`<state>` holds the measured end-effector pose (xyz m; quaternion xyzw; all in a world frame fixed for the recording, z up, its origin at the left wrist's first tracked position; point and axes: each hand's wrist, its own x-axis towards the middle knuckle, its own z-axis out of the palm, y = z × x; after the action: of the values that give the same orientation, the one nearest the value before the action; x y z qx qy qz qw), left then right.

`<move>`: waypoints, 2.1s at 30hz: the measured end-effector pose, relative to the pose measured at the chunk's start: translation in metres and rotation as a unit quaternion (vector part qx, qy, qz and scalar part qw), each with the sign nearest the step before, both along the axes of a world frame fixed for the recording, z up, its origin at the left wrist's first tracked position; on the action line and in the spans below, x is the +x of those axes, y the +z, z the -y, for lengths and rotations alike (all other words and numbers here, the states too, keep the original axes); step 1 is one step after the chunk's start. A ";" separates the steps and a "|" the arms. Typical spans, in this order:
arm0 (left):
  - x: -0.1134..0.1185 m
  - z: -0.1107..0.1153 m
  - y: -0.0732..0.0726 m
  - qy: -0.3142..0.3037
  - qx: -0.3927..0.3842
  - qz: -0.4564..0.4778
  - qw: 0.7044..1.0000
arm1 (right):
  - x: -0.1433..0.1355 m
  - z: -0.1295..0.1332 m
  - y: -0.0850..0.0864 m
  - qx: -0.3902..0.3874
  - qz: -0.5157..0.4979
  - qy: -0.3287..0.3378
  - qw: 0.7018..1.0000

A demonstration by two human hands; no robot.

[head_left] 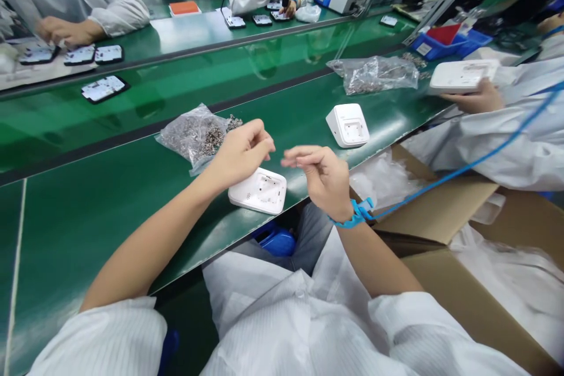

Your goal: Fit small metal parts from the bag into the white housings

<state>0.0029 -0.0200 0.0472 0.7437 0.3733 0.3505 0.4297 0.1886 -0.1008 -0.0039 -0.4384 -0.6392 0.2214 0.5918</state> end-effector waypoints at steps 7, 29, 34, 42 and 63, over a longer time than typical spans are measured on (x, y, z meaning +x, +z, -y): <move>-0.007 -0.022 -0.021 0.124 0.045 -0.005 0.991 | -0.001 -0.009 -0.018 -0.182 -0.015 0.090 0.979; -0.019 -0.017 -0.022 -0.141 0.213 -0.439 0.862 | -0.031 -0.020 -0.037 -0.136 0.170 -0.032 0.975; -0.015 -0.017 -0.028 -0.120 0.193 -0.448 0.865 | -0.022 -0.033 -0.028 -0.176 0.221 -0.002 0.959; -0.013 -0.014 -0.024 -0.114 0.079 -0.435 0.890 | -0.013 -0.021 -0.045 -0.074 0.189 0.027 0.979; -0.008 -0.028 -0.029 -0.180 -0.145 -0.332 0.914 | -0.012 -0.002 -0.063 0.063 0.215 0.010 0.975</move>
<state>-0.0050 0.0076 0.0182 0.8014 0.4013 -0.0582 0.4397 0.1769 -0.0986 -0.0670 -0.4309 -0.7686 0.0870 0.4648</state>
